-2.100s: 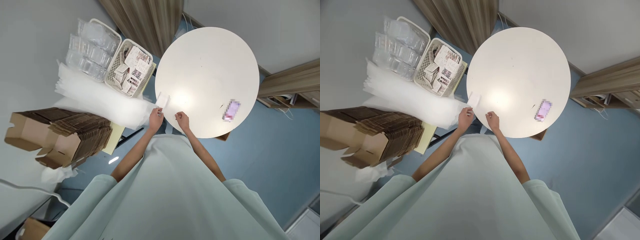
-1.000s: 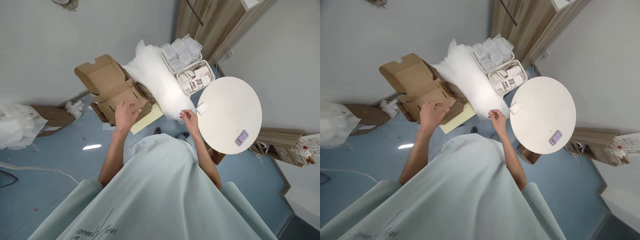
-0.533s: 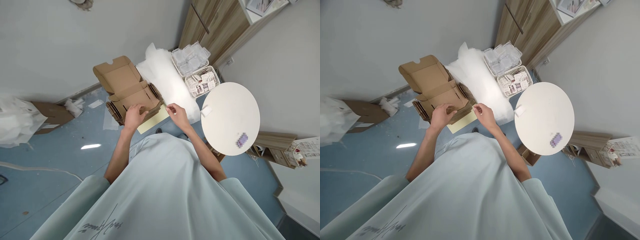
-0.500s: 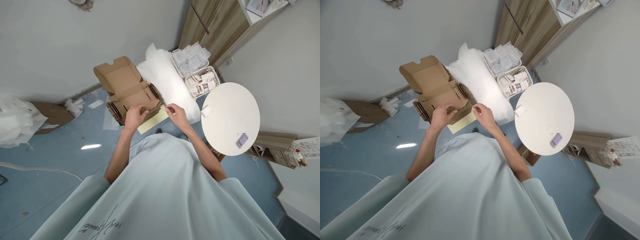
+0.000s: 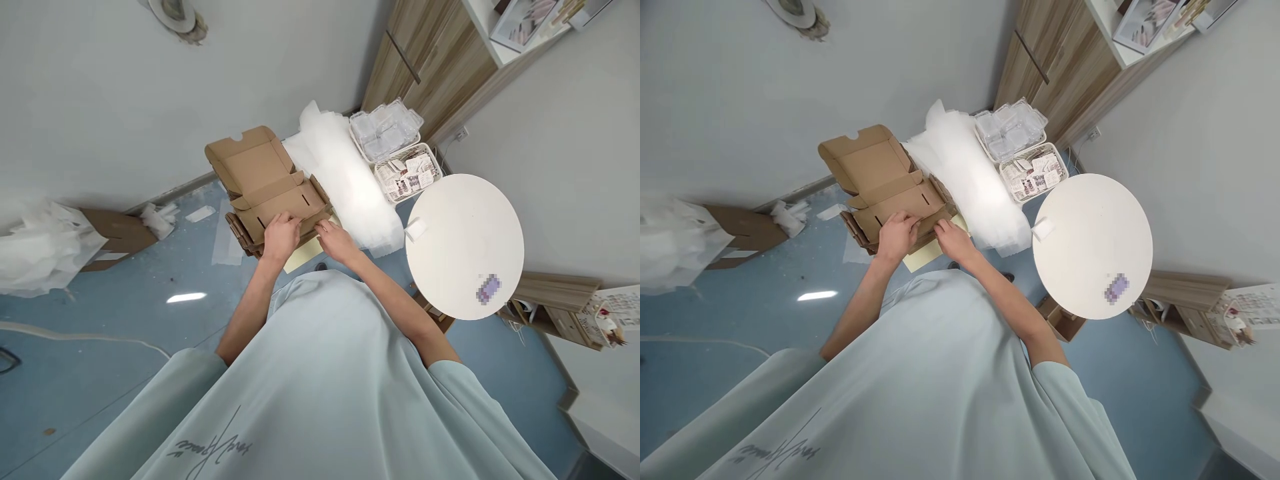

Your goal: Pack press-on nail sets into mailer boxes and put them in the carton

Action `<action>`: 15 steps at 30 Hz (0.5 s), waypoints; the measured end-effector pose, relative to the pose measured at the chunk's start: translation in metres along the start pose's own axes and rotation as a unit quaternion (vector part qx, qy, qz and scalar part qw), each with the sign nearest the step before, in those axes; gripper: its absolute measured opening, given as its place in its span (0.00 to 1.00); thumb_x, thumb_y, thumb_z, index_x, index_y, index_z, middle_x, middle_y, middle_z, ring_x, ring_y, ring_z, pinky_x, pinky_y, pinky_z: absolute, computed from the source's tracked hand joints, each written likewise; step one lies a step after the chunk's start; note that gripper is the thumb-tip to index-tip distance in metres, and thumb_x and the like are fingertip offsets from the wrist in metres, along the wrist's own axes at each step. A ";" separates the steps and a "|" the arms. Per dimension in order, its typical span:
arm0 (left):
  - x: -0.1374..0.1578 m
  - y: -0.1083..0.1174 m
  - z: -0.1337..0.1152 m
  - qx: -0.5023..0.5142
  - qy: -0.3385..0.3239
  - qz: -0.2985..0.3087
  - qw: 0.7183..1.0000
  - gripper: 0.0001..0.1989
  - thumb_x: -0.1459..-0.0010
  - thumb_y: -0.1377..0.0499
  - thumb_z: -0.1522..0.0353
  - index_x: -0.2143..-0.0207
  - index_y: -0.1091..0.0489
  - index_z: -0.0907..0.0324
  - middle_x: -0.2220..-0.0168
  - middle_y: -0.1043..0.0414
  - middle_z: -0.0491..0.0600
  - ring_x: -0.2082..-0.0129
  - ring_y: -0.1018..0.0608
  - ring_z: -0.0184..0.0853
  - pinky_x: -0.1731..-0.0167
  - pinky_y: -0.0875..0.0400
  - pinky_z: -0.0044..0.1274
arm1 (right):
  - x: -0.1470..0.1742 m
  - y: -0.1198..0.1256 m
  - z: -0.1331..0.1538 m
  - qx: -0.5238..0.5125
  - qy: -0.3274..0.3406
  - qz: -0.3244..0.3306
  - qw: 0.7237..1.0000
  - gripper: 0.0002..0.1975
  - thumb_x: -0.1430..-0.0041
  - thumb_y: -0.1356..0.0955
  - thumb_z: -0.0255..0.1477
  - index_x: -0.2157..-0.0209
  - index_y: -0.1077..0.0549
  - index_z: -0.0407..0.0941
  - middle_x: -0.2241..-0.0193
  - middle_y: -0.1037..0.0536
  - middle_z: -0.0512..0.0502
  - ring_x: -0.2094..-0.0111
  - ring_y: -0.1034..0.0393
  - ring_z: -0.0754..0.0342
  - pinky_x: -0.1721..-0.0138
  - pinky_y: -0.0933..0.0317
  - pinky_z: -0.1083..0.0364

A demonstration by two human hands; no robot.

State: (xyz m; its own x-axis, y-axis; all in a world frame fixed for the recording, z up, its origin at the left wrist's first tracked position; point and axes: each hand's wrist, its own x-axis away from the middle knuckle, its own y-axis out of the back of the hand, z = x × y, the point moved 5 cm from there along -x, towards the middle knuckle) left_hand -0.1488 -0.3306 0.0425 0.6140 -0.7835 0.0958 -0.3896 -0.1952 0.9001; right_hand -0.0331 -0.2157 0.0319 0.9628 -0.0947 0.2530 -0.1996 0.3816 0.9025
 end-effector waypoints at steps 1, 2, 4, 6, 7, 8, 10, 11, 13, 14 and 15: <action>0.003 0.005 -0.001 0.009 -0.003 -0.018 1.000 0.21 0.25 0.48 0.70 0.48 0.14 0.56 0.48 0.16 0.60 0.48 0.18 0.52 0.46 0.21 0.41 | 0.000 -0.002 -0.001 0.004 -0.002 0.006 1.000 0.20 0.22 0.38 0.19 0.36 0.23 0.36 0.36 0.23 0.28 0.36 0.25 0.38 0.33 0.26 0.40; 0.006 0.013 -0.003 0.018 -0.006 -0.043 0.999 0.20 0.25 0.47 0.70 0.48 0.14 0.55 0.49 0.17 0.59 0.49 0.18 0.51 0.47 0.21 0.40 | 0.000 -0.003 -0.002 0.006 -0.004 0.010 1.000 0.20 0.22 0.38 0.19 0.37 0.23 0.37 0.36 0.23 0.28 0.36 0.25 0.38 0.34 0.26 0.40; 0.012 0.037 -0.008 0.035 -0.019 -0.111 0.993 0.20 0.25 0.46 0.69 0.47 0.14 0.53 0.49 0.17 0.58 0.49 0.18 0.50 0.48 0.20 0.40 | -0.002 -0.004 -0.003 0.001 -0.006 0.016 1.000 0.19 0.23 0.37 0.19 0.38 0.22 0.38 0.36 0.23 0.28 0.36 0.24 0.38 0.33 0.25 0.40; 0.016 0.067 -0.014 0.052 -0.035 -0.189 0.980 0.19 0.23 0.46 0.68 0.44 0.15 0.52 0.49 0.17 0.58 0.48 0.18 0.49 0.46 0.20 0.40 | -0.005 -0.004 -0.005 -0.016 -0.013 0.027 0.999 0.19 0.22 0.36 0.20 0.38 0.22 0.38 0.35 0.23 0.28 0.35 0.24 0.38 0.32 0.26 0.39; 0.017 0.083 -0.017 0.062 -0.044 -0.225 0.971 0.19 0.22 0.46 0.67 0.41 0.16 0.51 0.47 0.17 0.57 0.46 0.18 0.48 0.44 0.20 0.41 | -0.006 -0.004 -0.005 -0.031 -0.015 0.033 0.999 0.18 0.22 0.36 0.21 0.37 0.22 0.37 0.33 0.23 0.28 0.35 0.23 0.37 0.32 0.26 0.39; 0.018 0.098 -0.021 0.072 -0.056 -0.256 0.962 0.20 0.21 0.46 0.65 0.39 0.17 0.50 0.44 0.17 0.56 0.44 0.18 0.48 0.42 0.21 0.41 | -0.006 -0.004 -0.005 -0.053 -0.014 0.036 0.998 0.18 0.22 0.36 0.21 0.37 0.22 0.37 0.31 0.24 0.27 0.33 0.24 0.37 0.31 0.26 0.38; 0.016 0.124 -0.032 0.092 -0.088 -0.295 0.947 0.21 0.20 0.47 0.64 0.33 0.21 0.46 0.38 0.19 0.54 0.39 0.19 0.47 0.36 0.22 0.43 | -0.004 0.002 -0.006 -0.113 -0.001 0.021 0.993 0.19 0.21 0.35 0.24 0.35 0.22 0.38 0.28 0.26 0.28 0.28 0.27 0.37 0.27 0.29 0.39; 0.014 0.134 -0.039 0.099 -0.110 -0.307 0.940 0.22 0.19 0.48 0.63 0.31 0.23 0.43 0.35 0.20 0.52 0.36 0.19 0.47 0.34 0.23 0.44 | 0.000 0.009 -0.008 -0.149 0.005 -0.003 0.989 0.19 0.20 0.34 0.26 0.35 0.22 0.38 0.28 0.26 0.29 0.26 0.29 0.38 0.25 0.31 0.39; 0.008 0.147 -0.057 0.113 -0.148 -0.309 0.933 0.23 0.18 0.48 0.61 0.27 0.26 0.39 0.32 0.21 0.49 0.31 0.21 0.46 0.29 0.26 0.45 | 0.016 0.033 -0.018 -0.220 0.006 -0.087 0.972 0.19 0.18 0.34 0.33 0.35 0.21 0.41 0.28 0.24 0.32 0.23 0.33 0.40 0.22 0.35 0.39; 0.005 0.149 -0.068 0.116 -0.167 -0.301 0.932 0.23 0.17 0.49 0.60 0.26 0.28 0.39 0.31 0.22 0.49 0.29 0.22 0.46 0.28 0.26 0.45 | 0.029 0.050 -0.028 -0.250 -0.006 -0.147 0.957 0.20 0.17 0.35 0.37 0.35 0.20 0.44 0.28 0.24 0.34 0.23 0.33 0.41 0.21 0.36 0.38; 0.001 0.149 -0.081 0.117 -0.187 -0.292 0.931 0.24 0.17 0.49 0.60 0.25 0.29 0.39 0.30 0.22 0.49 0.28 0.22 0.46 0.26 0.27 0.46 | 0.046 0.068 -0.039 -0.275 -0.019 -0.208 0.938 0.22 0.16 0.36 0.43 0.36 0.20 0.46 0.30 0.22 0.36 0.24 0.31 0.41 0.21 0.37 0.38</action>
State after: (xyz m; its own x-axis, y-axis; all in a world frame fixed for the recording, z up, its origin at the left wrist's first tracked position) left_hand -0.1505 -0.3132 0.2108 0.5036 -0.6456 -0.5741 -0.2304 -0.7408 0.6310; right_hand 0.0047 -0.1583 0.0916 0.9274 -0.3695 -0.0592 0.3262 0.7207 0.6117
